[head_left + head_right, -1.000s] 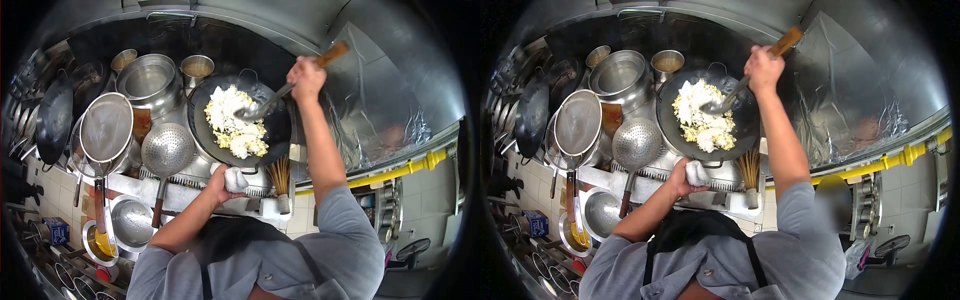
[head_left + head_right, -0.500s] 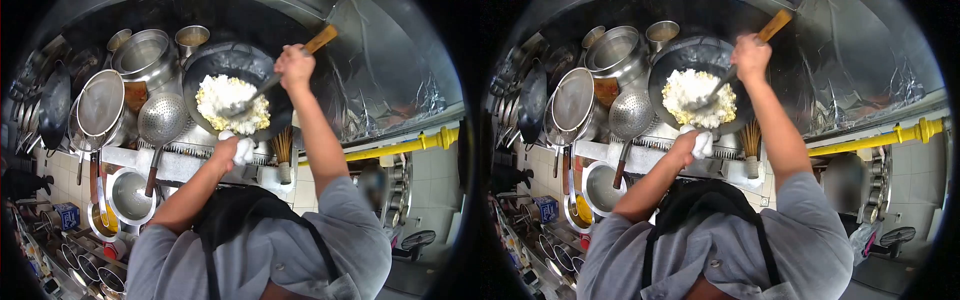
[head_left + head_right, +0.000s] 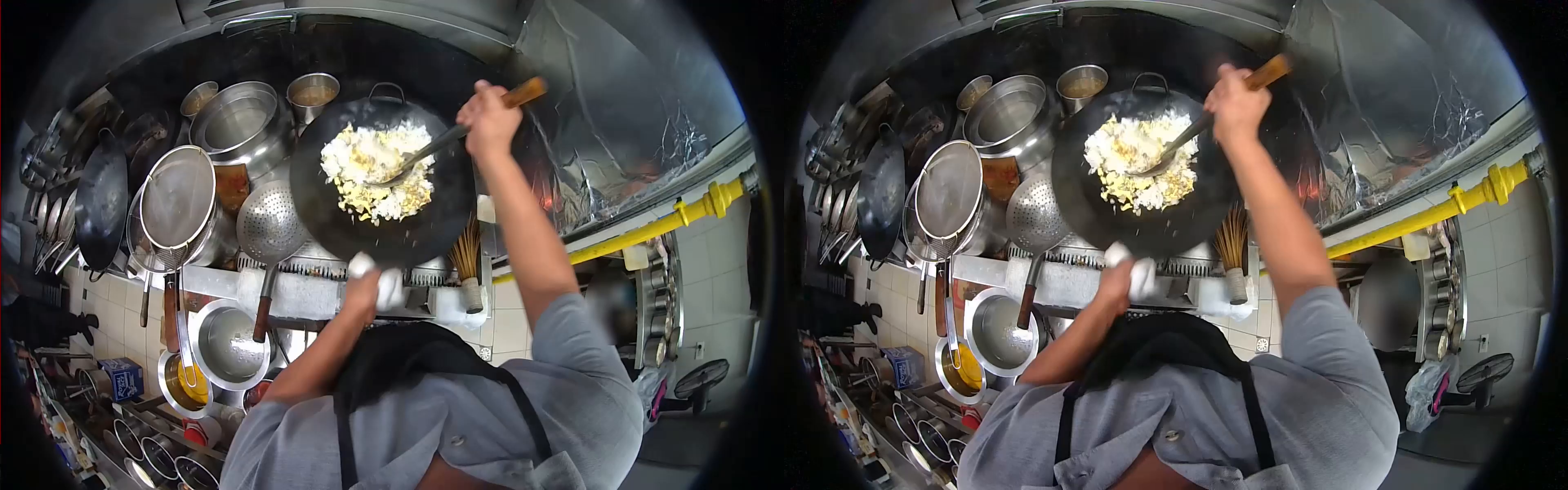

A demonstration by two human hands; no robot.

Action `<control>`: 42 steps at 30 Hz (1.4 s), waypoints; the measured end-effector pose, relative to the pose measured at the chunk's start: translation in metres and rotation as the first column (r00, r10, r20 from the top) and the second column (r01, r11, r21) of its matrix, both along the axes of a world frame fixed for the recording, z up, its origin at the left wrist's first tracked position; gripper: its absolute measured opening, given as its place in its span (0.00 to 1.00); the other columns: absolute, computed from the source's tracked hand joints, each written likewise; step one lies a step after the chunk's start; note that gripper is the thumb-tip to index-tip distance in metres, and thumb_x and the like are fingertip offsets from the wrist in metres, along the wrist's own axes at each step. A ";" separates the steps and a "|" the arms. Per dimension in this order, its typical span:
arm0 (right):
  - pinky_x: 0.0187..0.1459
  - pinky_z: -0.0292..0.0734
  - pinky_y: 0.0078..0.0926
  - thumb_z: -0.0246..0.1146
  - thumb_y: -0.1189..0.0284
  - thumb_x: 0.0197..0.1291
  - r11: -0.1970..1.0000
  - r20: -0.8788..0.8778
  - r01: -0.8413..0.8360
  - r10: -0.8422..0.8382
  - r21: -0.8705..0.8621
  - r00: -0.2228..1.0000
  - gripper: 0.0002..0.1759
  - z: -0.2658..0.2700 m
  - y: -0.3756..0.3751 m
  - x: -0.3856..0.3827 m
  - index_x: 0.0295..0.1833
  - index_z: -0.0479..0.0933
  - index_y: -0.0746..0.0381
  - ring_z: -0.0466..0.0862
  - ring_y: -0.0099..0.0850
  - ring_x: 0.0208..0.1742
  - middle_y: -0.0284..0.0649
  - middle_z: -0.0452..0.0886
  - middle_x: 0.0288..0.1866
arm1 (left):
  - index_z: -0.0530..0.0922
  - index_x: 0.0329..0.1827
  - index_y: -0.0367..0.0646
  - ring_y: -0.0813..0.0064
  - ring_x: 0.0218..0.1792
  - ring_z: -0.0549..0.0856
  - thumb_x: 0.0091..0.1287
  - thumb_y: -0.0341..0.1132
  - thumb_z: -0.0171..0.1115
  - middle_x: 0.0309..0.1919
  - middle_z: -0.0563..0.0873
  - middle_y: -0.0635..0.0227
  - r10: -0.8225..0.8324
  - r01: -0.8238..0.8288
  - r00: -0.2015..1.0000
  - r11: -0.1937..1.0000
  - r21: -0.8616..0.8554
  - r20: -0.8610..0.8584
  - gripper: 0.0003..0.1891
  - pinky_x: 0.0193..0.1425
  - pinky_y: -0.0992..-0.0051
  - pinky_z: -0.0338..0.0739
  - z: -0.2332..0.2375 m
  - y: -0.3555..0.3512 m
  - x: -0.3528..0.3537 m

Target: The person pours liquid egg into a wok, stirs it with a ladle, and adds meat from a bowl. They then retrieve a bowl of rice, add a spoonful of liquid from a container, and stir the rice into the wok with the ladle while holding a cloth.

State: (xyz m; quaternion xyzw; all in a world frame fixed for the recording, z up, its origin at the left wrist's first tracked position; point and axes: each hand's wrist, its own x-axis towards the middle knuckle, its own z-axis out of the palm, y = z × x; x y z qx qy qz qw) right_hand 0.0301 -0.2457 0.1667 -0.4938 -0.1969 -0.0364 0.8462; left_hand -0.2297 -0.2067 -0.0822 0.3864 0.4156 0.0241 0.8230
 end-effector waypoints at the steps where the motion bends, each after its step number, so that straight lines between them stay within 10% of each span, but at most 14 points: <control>1: 0.16 0.62 0.27 0.59 0.75 0.58 1.000 -0.035 0.011 -0.011 0.006 0.999 0.13 0.022 -0.009 -0.002 0.23 0.64 0.57 0.62 0.25 0.10 0.31 0.60 0.12 | 0.73 0.53 0.31 0.64 0.41 0.86 0.66 0.32 0.53 0.44 0.84 0.57 0.037 -0.035 0.998 0.999 -0.033 0.054 0.16 0.44 0.67 0.82 0.009 -0.004 -0.030; 3: 0.16 0.60 0.26 0.58 0.74 0.59 0.994 0.033 -0.110 0.110 0.017 0.993 0.13 0.049 -0.034 -0.016 0.23 0.65 0.57 0.61 0.24 0.10 0.31 0.60 0.12 | 0.72 0.56 0.33 0.64 0.45 0.85 0.67 0.31 0.51 0.47 0.83 0.55 0.024 -0.013 0.964 0.999 -0.044 0.263 0.17 0.49 0.67 0.81 0.036 -0.002 -0.050; 5: 0.17 0.64 0.27 0.57 0.75 0.59 0.995 0.063 0.039 -0.033 -0.095 0.997 0.12 0.029 -0.032 -0.046 0.24 0.65 0.58 0.62 0.25 0.10 0.32 0.62 0.13 | 0.74 0.48 0.33 0.63 0.38 0.86 0.66 0.32 0.51 0.40 0.83 0.57 -0.079 0.079 0.997 0.993 -0.088 -0.004 0.12 0.45 0.65 0.83 0.059 0.012 -0.015; 10: 0.16 0.65 0.26 0.60 0.79 0.56 0.997 0.053 0.019 -0.023 0.074 0.998 0.13 -0.020 -0.002 -0.019 0.22 0.64 0.59 0.66 0.24 0.11 0.33 0.64 0.12 | 0.73 0.47 0.34 0.63 0.36 0.86 0.66 0.34 0.52 0.39 0.83 0.58 -0.074 0.074 0.997 0.997 0.006 0.030 0.13 0.40 0.64 0.83 -0.014 0.009 0.009; 13: 0.17 0.62 0.25 0.59 0.79 0.56 0.971 0.060 -0.165 0.156 0.173 0.986 0.14 0.035 -0.032 -0.020 0.22 0.64 0.58 0.65 0.24 0.11 0.32 0.63 0.12 | 0.69 0.59 0.32 0.67 0.47 0.84 0.64 0.29 0.52 0.49 0.81 0.55 -0.007 0.020 0.986 0.997 -0.072 0.166 0.20 0.51 0.68 0.80 0.086 0.006 -0.047; 14: 0.17 0.62 0.26 0.58 0.79 0.56 0.981 0.077 -0.149 0.140 0.128 0.987 0.15 0.044 -0.037 -0.035 0.22 0.62 0.58 0.64 0.24 0.11 0.32 0.62 0.12 | 0.73 0.53 0.35 0.62 0.40 0.86 0.67 0.30 0.49 0.43 0.84 0.56 -0.076 0.064 0.960 0.997 0.050 0.270 0.14 0.41 0.63 0.83 0.026 0.002 -0.041; 15: 0.17 0.62 0.26 0.58 0.79 0.56 0.981 0.068 -0.150 0.142 0.120 0.988 0.15 0.029 -0.034 -0.048 0.22 0.62 0.58 0.64 0.24 0.11 0.32 0.62 0.12 | 0.74 0.50 0.35 0.62 0.39 0.86 0.66 0.31 0.50 0.40 0.84 0.57 -0.089 0.089 0.996 0.993 -0.082 0.001 0.12 0.42 0.62 0.83 0.042 0.009 -0.020; 26: 0.17 0.62 0.26 0.57 0.80 0.56 0.998 -0.001 -0.069 0.069 0.008 0.998 0.14 0.007 -0.033 -0.072 0.21 0.62 0.58 0.62 0.24 0.11 0.32 0.60 0.13 | 0.76 0.43 0.35 0.62 0.35 0.87 0.65 0.33 0.51 0.37 0.84 0.55 -0.091 0.085 0.995 0.984 -0.155 -0.033 0.11 0.38 0.60 0.83 0.070 0.018 -0.005; 28: 0.16 0.65 0.26 0.58 0.79 0.56 0.998 0.031 -0.065 0.065 0.015 0.997 0.14 -0.040 -0.018 -0.060 0.22 0.62 0.59 0.64 0.24 0.11 0.33 0.63 0.13 | 0.76 0.42 0.36 0.62 0.32 0.86 0.66 0.36 0.52 0.34 0.84 0.57 -0.118 0.129 0.985 0.989 -0.078 0.128 0.12 0.37 0.61 0.83 0.017 0.030 0.031; 32: 0.15 0.65 0.27 0.60 0.78 0.53 0.997 0.099 -0.015 0.007 0.077 0.995 0.13 0.007 -0.007 -0.018 0.22 0.63 0.59 0.64 0.25 0.10 0.34 0.63 0.14 | 0.74 0.53 0.33 0.64 0.40 0.86 0.66 0.34 0.52 0.42 0.83 0.58 -0.075 0.074 0.997 0.997 0.018 0.014 0.16 0.40 0.63 0.82 -0.021 0.008 -0.007; 33: 0.15 0.64 0.27 0.61 0.78 0.52 0.996 0.114 -0.035 0.025 0.087 0.993 0.13 0.035 -0.011 -0.020 0.23 0.63 0.60 0.63 0.25 0.10 0.34 0.63 0.13 | 0.73 0.54 0.33 0.64 0.41 0.86 0.66 0.34 0.52 0.43 0.84 0.57 -0.040 0.017 0.974 0.994 0.105 0.225 0.17 0.41 0.62 0.82 -0.012 0.005 -0.024; 35: 0.14 0.63 0.27 0.60 0.76 0.54 0.999 0.221 -0.032 0.022 0.042 0.975 0.12 0.082 -0.020 -0.021 0.24 0.64 0.60 0.62 0.25 0.10 0.33 0.62 0.13 | 0.73 0.53 0.34 0.63 0.39 0.86 0.67 0.34 0.52 0.40 0.84 0.57 -0.215 0.225 0.973 0.962 0.155 -0.081 0.16 0.40 0.62 0.83 -0.002 0.023 -0.008; 37: 0.15 0.62 0.27 0.58 0.76 0.56 0.997 0.256 -0.060 0.044 0.054 0.966 0.12 0.112 -0.021 -0.027 0.23 0.63 0.60 0.62 0.24 0.10 0.33 0.61 0.12 | 0.73 0.44 0.34 0.62 0.32 0.86 0.67 0.33 0.50 0.34 0.84 0.58 -0.072 0.090 0.989 0.986 -0.139 0.126 0.11 0.35 0.61 0.83 0.031 0.044 0.035; 42: 0.14 0.62 0.26 0.57 0.76 0.58 0.990 0.280 -0.044 0.004 0.133 0.960 0.14 0.092 -0.006 0.000 0.22 0.62 0.58 0.61 0.23 0.09 0.32 0.60 0.11 | 0.73 0.43 0.33 0.62 0.31 0.86 0.65 0.32 0.51 0.34 0.83 0.57 -0.030 0.043 0.992 0.993 -0.108 0.119 0.10 0.32 0.61 0.83 -0.014 0.061 0.092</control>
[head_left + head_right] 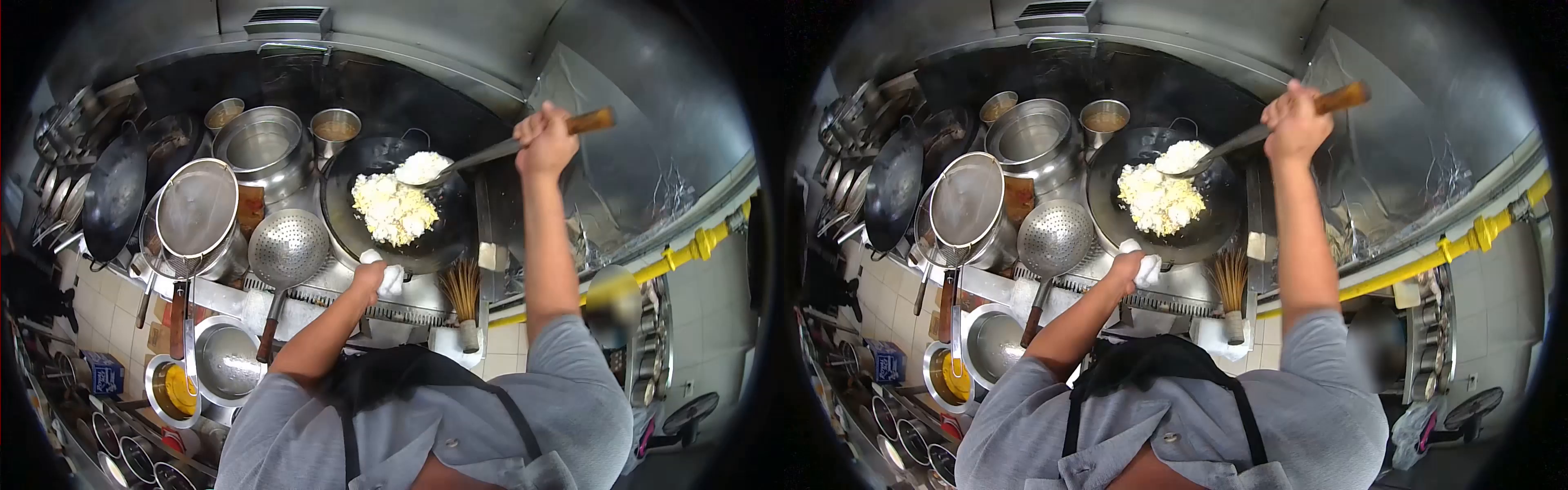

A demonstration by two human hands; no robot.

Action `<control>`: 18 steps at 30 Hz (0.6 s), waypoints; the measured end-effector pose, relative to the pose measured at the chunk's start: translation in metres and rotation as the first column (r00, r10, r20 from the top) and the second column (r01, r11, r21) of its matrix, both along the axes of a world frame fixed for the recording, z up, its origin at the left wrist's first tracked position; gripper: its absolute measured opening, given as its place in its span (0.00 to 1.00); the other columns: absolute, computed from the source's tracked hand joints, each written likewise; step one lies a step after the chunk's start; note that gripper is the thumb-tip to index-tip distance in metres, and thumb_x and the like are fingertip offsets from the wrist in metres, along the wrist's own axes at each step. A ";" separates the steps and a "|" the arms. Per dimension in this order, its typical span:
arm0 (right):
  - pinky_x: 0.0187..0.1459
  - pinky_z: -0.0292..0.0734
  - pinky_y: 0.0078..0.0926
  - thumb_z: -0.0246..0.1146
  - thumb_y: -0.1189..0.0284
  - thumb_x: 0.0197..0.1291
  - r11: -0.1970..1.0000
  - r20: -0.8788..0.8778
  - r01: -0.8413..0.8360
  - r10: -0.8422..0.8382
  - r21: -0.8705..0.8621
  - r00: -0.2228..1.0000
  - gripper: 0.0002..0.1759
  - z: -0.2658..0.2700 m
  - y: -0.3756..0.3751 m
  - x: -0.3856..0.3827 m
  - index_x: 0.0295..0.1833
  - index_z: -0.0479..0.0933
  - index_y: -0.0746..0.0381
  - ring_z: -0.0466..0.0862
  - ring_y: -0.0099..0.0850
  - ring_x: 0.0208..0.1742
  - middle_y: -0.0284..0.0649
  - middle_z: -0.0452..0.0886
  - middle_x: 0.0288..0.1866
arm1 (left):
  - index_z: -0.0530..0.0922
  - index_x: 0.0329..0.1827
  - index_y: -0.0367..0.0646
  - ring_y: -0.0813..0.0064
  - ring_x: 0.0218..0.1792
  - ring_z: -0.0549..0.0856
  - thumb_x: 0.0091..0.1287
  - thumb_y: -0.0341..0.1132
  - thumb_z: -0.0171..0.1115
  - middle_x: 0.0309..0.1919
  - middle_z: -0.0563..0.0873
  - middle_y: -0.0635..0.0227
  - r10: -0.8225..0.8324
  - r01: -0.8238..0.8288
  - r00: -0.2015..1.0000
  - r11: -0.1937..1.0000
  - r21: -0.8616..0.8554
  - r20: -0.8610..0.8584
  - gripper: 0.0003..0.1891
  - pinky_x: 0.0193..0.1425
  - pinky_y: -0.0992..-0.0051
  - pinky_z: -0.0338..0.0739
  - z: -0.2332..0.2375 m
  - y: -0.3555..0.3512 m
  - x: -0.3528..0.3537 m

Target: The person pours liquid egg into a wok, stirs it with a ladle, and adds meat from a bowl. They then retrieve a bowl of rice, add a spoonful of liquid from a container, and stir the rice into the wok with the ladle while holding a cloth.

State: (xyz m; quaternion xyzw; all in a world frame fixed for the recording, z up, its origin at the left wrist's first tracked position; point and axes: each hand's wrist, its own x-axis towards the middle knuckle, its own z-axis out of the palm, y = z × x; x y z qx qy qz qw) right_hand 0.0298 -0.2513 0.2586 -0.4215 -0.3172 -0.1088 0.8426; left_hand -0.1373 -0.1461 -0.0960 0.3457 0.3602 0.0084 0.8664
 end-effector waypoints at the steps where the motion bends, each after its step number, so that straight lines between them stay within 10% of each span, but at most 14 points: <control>1: 0.14 0.63 0.26 0.56 0.74 0.60 0.998 -0.020 0.054 -0.055 -0.018 0.998 0.15 -0.026 0.007 0.004 0.22 0.62 0.58 0.63 0.24 0.09 0.33 0.62 0.11 | 0.73 0.44 0.33 0.62 0.31 0.86 0.65 0.32 0.52 0.34 0.83 0.57 0.018 -0.017 1.000 0.999 0.029 -0.017 0.10 0.32 0.61 0.83 -0.004 -0.002 0.001; 4: 0.12 0.64 0.24 0.58 0.76 0.60 0.951 -0.201 0.051 -0.117 -0.306 0.972 0.15 -0.136 0.052 0.030 0.22 0.64 0.60 0.67 0.23 0.10 0.32 0.64 0.12 | 0.73 0.45 0.32 0.62 0.30 0.85 0.65 0.33 0.52 0.34 0.83 0.57 0.038 -0.038 0.999 0.999 0.030 -0.028 0.12 0.31 0.62 0.82 0.002 -0.002 0.005; 10: 0.13 0.62 0.23 0.60 0.76 0.59 0.968 -0.132 0.038 -0.073 -0.246 0.989 0.15 -0.091 0.062 0.029 0.22 0.64 0.57 0.62 0.22 0.09 0.29 0.61 0.12 | 0.76 0.48 0.49 0.62 0.46 0.81 0.64 0.46 0.56 0.41 0.83 0.68 -0.168 0.147 0.986 0.912 -0.383 -0.022 0.14 0.54 0.46 0.75 0.045 0.007 -0.023; 18: 0.12 0.62 0.23 0.63 0.75 0.57 0.955 -0.075 0.048 -0.073 -0.294 0.995 0.15 -0.097 0.085 0.039 0.20 0.67 0.59 0.69 0.22 0.10 0.32 0.67 0.11 | 0.76 0.45 0.48 0.66 0.39 0.83 0.65 0.42 0.54 0.39 0.83 0.66 -0.048 0.065 0.997 0.953 -0.297 0.063 0.11 0.43 0.57 0.80 0.018 -0.008 -0.010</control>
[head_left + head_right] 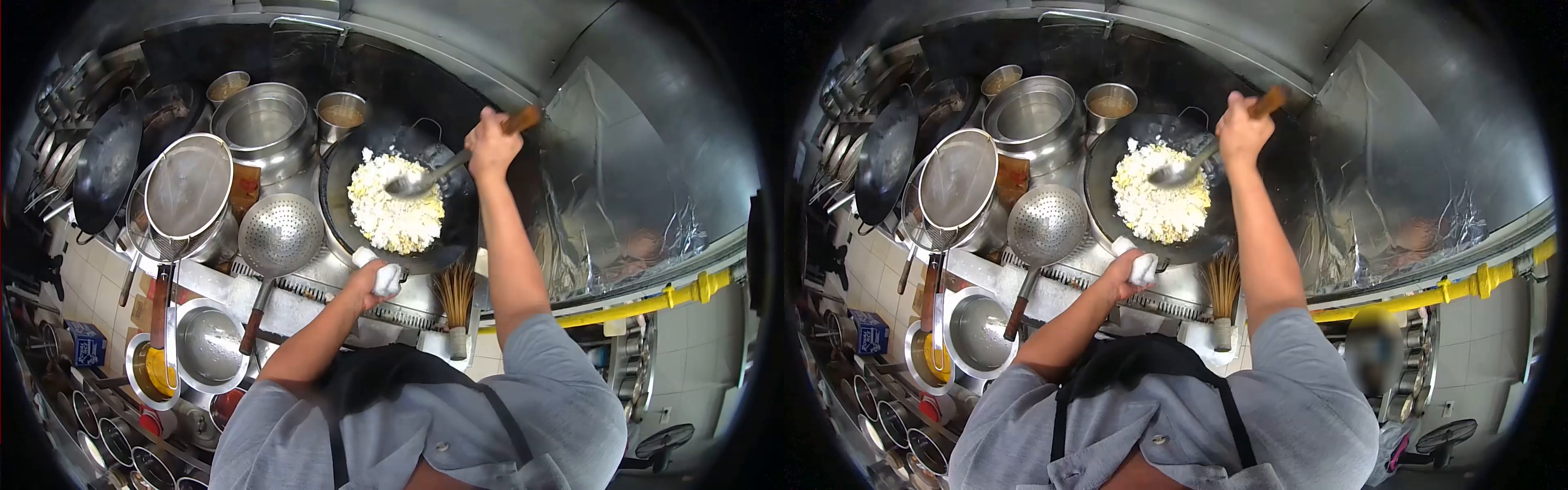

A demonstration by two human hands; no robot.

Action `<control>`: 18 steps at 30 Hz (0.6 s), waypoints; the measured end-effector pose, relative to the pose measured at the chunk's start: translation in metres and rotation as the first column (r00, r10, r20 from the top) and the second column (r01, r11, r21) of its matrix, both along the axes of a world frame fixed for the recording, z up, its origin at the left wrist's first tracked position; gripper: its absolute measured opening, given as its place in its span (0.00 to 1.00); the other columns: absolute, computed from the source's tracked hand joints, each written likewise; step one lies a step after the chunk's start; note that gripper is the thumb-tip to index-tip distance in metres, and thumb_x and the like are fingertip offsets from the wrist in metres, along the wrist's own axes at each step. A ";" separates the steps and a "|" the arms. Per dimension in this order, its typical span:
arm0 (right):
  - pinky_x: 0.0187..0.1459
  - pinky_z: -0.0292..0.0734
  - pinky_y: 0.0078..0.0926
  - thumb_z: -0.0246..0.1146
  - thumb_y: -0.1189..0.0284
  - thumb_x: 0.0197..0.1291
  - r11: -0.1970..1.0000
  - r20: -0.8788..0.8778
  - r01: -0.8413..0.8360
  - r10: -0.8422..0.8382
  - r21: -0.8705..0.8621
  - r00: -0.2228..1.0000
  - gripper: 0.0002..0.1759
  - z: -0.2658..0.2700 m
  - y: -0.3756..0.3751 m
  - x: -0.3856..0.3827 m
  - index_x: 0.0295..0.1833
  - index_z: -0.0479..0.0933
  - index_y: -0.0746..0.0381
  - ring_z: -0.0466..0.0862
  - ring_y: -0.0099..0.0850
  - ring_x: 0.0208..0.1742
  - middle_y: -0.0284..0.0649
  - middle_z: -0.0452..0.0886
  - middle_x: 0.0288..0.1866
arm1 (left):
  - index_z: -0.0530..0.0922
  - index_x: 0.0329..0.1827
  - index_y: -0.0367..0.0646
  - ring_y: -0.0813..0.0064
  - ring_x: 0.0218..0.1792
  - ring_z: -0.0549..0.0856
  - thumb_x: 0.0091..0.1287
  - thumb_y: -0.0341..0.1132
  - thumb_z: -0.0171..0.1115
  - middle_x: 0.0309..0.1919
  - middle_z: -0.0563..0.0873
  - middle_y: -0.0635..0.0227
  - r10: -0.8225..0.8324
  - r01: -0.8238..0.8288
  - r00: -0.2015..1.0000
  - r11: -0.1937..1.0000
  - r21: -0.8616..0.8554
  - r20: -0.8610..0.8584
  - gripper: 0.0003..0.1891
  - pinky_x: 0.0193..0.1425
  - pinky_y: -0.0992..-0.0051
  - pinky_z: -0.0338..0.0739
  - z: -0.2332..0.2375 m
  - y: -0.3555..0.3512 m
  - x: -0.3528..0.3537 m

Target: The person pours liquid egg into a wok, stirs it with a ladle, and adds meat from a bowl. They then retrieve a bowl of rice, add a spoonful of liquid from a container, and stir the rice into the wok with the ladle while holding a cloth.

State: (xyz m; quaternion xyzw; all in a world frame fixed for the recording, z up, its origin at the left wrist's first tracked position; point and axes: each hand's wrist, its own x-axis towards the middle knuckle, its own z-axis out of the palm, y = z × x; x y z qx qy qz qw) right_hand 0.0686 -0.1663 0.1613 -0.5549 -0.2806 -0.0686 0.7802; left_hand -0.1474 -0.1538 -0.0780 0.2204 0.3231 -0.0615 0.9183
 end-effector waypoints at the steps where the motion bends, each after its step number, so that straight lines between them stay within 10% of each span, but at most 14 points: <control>1: 0.12 0.63 0.23 0.62 0.75 0.57 0.993 0.076 0.102 -0.098 -0.053 0.992 0.17 -0.028 0.001 0.003 0.19 0.66 0.59 0.70 0.22 0.11 0.33 0.68 0.11 | 0.75 0.46 0.46 0.66 0.37 0.84 0.67 0.40 0.52 0.39 0.83 0.64 0.010 -0.011 1.000 1.000 -0.004 -0.023 0.11 0.38 0.60 0.82 -0.001 -0.001 -0.002; 10: 0.12 0.61 0.25 0.60 0.76 0.58 1.000 -0.043 0.002 -0.002 0.004 0.999 0.14 -0.026 0.014 0.017 0.22 0.64 0.59 0.63 0.23 0.08 0.30 0.62 0.11 | 0.76 0.42 0.47 0.66 0.32 0.83 0.67 0.42 0.52 0.35 0.84 0.66 -0.021 0.023 1.000 0.994 0.105 -0.014 0.10 0.31 0.62 0.77 -0.003 0.001 -0.003; 11: 0.12 0.61 0.25 0.61 0.76 0.58 0.917 0.585 0.323 -0.133 -0.233 0.800 0.15 -0.043 0.021 0.089 0.23 0.64 0.59 0.63 0.23 0.08 0.31 0.63 0.11 | 0.76 0.42 0.47 0.66 0.32 0.83 0.67 0.42 0.52 0.35 0.84 0.66 -0.025 0.027 1.000 0.994 0.107 -0.018 0.10 0.31 0.62 0.77 -0.005 0.002 0.001; 13: 0.12 0.61 0.24 0.61 0.76 0.59 0.983 -0.052 0.028 -0.038 -0.180 0.998 0.14 0.023 0.023 0.028 0.23 0.65 0.58 0.64 0.22 0.08 0.30 0.63 0.11 | 0.75 0.42 0.46 0.65 0.32 0.82 0.67 0.40 0.51 0.35 0.83 0.65 -0.014 0.011 0.999 0.997 0.082 0.044 0.10 0.31 0.61 0.77 -0.015 -0.001 -0.002; 18: 0.12 0.61 0.23 0.62 0.76 0.57 0.995 -0.017 0.088 -0.088 -0.037 0.996 0.13 -0.037 0.012 0.011 0.24 0.66 0.59 0.64 0.24 0.09 0.32 0.65 0.12 | 0.74 0.43 0.46 0.64 0.31 0.82 0.67 0.38 0.50 0.35 0.83 0.64 0.051 -0.050 0.999 0.997 0.054 -0.013 0.09 0.28 0.62 0.75 -0.009 -0.003 -0.001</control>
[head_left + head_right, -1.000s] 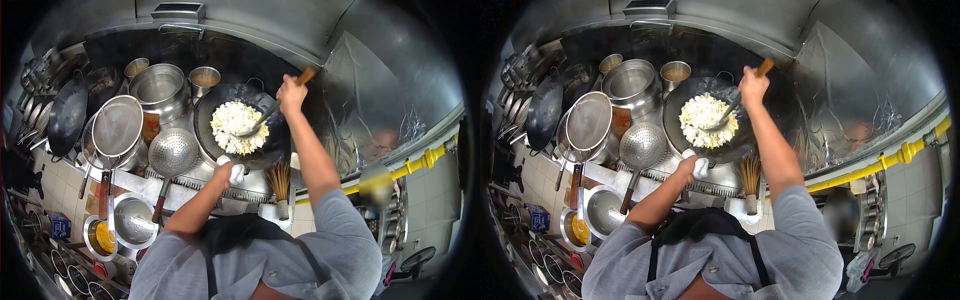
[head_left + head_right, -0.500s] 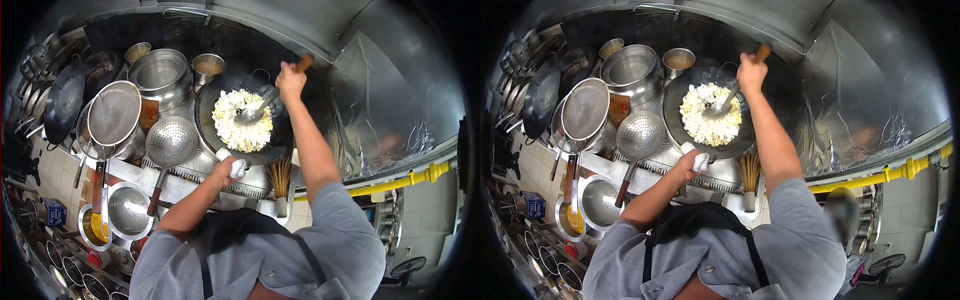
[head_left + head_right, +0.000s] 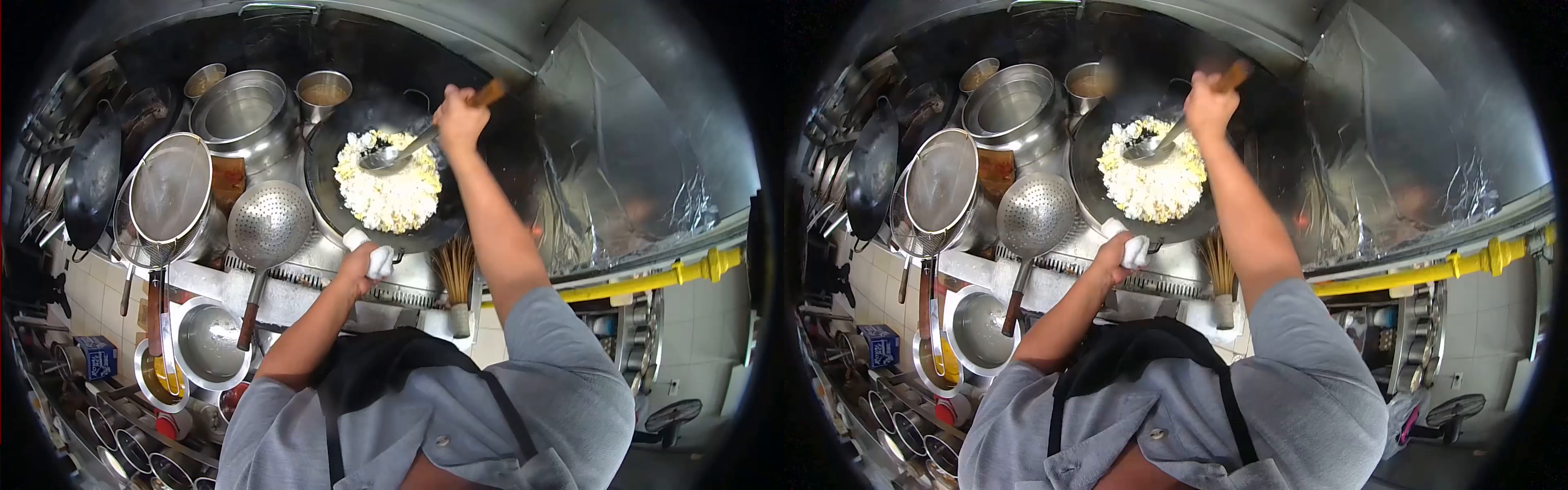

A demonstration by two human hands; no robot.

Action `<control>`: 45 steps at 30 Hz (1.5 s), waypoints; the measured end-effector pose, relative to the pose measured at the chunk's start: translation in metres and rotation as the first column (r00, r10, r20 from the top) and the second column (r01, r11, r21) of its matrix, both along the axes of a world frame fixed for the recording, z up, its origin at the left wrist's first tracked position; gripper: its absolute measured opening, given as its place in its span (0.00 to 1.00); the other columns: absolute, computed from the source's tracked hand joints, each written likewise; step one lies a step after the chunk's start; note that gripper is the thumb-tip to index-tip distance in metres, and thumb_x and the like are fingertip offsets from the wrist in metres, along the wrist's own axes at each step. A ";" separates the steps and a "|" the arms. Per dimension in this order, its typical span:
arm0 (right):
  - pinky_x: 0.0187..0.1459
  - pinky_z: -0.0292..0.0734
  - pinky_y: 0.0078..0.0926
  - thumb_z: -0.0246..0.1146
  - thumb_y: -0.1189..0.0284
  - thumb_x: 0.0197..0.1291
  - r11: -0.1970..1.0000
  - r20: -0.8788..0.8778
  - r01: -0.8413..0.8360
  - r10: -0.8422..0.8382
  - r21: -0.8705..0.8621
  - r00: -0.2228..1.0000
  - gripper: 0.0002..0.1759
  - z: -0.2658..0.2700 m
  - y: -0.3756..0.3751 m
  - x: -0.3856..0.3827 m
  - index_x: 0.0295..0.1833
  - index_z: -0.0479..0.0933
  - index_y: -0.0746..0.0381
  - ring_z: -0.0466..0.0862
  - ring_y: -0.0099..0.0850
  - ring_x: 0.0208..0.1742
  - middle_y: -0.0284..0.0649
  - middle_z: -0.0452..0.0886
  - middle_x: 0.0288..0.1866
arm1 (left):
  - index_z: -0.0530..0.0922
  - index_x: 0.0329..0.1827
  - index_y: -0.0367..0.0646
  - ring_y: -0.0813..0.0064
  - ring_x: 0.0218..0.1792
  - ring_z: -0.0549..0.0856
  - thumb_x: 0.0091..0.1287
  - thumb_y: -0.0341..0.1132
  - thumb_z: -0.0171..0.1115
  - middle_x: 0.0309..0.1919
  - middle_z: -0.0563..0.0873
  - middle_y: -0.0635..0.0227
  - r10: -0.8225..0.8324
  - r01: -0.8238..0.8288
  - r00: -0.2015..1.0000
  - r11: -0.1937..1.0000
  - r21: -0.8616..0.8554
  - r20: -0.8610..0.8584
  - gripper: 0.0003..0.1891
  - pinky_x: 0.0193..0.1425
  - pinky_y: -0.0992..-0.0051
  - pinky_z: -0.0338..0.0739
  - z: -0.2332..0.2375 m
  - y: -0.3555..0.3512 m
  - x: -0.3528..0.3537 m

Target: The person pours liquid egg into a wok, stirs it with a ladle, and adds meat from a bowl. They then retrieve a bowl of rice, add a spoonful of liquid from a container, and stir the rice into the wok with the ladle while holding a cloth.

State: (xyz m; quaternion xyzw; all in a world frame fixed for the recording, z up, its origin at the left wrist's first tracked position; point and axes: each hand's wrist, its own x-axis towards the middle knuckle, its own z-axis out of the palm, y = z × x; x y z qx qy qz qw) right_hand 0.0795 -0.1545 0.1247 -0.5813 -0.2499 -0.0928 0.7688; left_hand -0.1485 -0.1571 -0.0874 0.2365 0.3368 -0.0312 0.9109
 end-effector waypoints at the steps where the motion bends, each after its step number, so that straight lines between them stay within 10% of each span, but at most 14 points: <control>1: 0.12 0.61 0.23 0.62 0.76 0.57 1.000 0.000 0.003 -0.003 0.002 1.000 0.13 0.004 0.000 0.013 0.24 0.66 0.59 0.64 0.24 0.09 0.32 0.65 0.12 | 0.74 0.43 0.46 0.64 0.31 0.82 0.67 0.38 0.50 0.35 0.83 0.64 -0.003 0.003 1.000 1.000 0.002 0.000 0.09 0.28 0.62 0.75 -0.005 0.005 0.007; 15: 0.12 0.63 0.23 0.63 0.76 0.55 0.963 -0.114 -0.259 0.249 -0.075 0.962 0.12 0.068 -0.094 -0.020 0.25 0.67 0.61 0.67 0.23 0.10 0.32 0.67 0.13 | 0.75 0.42 0.48 0.66 0.32 0.83 0.66 0.41 0.50 0.35 0.84 0.66 -0.010 0.010 1.000 1.000 -0.001 -0.029 0.10 0.32 0.60 0.78 0.004 0.000 0.000; 23: 0.15 0.63 0.26 0.61 0.78 0.57 0.995 0.033 -0.096 0.095 0.024 0.995 0.13 0.068 -0.076 -0.005 0.23 0.66 0.58 0.63 0.23 0.09 0.30 0.62 0.12 | 0.74 0.48 0.48 0.61 0.44 0.81 0.65 0.43 0.54 0.38 0.82 0.67 -0.163 0.147 0.977 0.982 -0.117 -0.141 0.13 0.51 0.48 0.76 0.030 0.012 0.002; 25: 0.16 0.65 0.28 0.59 0.79 0.58 0.980 0.084 0.141 -0.154 0.144 0.985 0.13 0.026 -0.078 -0.008 0.23 0.65 0.58 0.63 0.25 0.09 0.31 0.62 0.11 | 0.74 0.47 0.43 0.61 0.39 0.82 0.65 0.40 0.54 0.35 0.81 0.65 -0.169 0.158 0.969 0.984 -0.077 -0.182 0.13 0.47 0.51 0.79 0.031 0.009 0.015; 28: 0.15 0.65 0.31 0.60 0.79 0.57 0.971 -0.203 0.012 0.038 0.237 0.979 0.13 -0.014 -0.077 0.004 0.23 0.65 0.58 0.62 0.28 0.08 0.30 0.61 0.11 | 0.73 0.47 0.35 0.63 0.28 0.84 0.68 0.32 0.47 0.32 0.82 0.60 0.098 -0.089 0.992 0.990 0.111 -0.078 0.11 0.31 0.61 0.81 -0.027 -0.011 0.026; 32: 0.15 0.58 0.24 0.59 0.77 0.59 0.987 -0.210 -0.154 0.160 0.044 0.964 0.14 0.094 -0.109 -0.029 0.23 0.65 0.56 0.58 0.22 0.09 0.28 0.59 0.11 | 0.73 0.53 0.41 0.64 0.34 0.85 0.72 0.35 0.41 0.38 0.84 0.60 -0.059 0.077 0.988 0.990 0.117 -0.145 0.15 0.33 0.60 0.81 0.078 -0.044 -0.036; 35: 0.12 0.60 0.22 0.63 0.77 0.56 0.995 -0.177 -0.036 0.019 -0.098 0.984 0.11 0.074 -0.110 -0.062 0.25 0.67 0.59 0.63 0.21 0.10 0.27 0.62 0.12 | 0.75 0.48 0.44 0.65 0.32 0.84 0.72 0.36 0.43 0.36 0.84 0.66 -0.149 0.160 0.972 0.986 0.048 -0.179 0.12 0.34 0.61 0.80 0.093 -0.035 -0.035; 40: 0.17 0.66 0.28 0.63 0.80 0.54 0.982 -0.206 0.004 0.035 0.188 0.978 0.14 0.020 -0.089 -0.023 0.24 0.64 0.59 0.66 0.26 0.12 0.33 0.63 0.13 | 0.75 0.45 0.40 0.67 0.31 0.84 0.71 0.40 0.48 0.36 0.83 0.63 0.017 -0.001 0.998 0.972 0.236 -0.066 0.12 0.34 0.63 0.82 -0.019 -0.040 -0.050; 41: 0.18 0.66 0.28 0.62 0.80 0.54 0.975 -0.176 -0.020 0.060 0.220 0.983 0.15 0.044 -0.096 -0.024 0.23 0.63 0.58 0.66 0.26 0.12 0.32 0.62 0.13 | 0.75 0.48 0.39 0.65 0.34 0.84 0.71 0.39 0.48 0.38 0.83 0.61 -0.009 0.087 0.980 0.919 0.386 -0.201 0.13 0.37 0.62 0.83 0.020 -0.057 -0.084; 43: 0.17 0.63 0.26 0.59 0.81 0.56 0.942 -0.120 -0.161 0.203 0.293 0.972 0.16 0.088 -0.121 -0.030 0.23 0.61 0.57 0.63 0.24 0.11 0.31 0.61 0.13 | 0.73 0.51 0.41 0.65 0.38 0.85 0.71 0.36 0.48 0.40 0.83 0.60 0.083 -0.110 0.992 0.934 0.341 0.093 0.12 0.41 0.61 0.83 0.005 -0.070 -0.124; 45: 0.16 0.63 0.26 0.59 0.80 0.56 0.946 -0.092 -0.182 0.213 0.269 0.973 0.13 0.102 -0.136 -0.050 0.24 0.64 0.58 0.64 0.23 0.11 0.32 0.62 0.14 | 0.73 0.50 0.42 0.65 0.37 0.85 0.71 0.36 0.48 0.39 0.83 0.60 0.042 -0.013 0.988 0.983 0.185 -0.152 0.11 0.42 0.60 0.83 0.058 -0.066 -0.110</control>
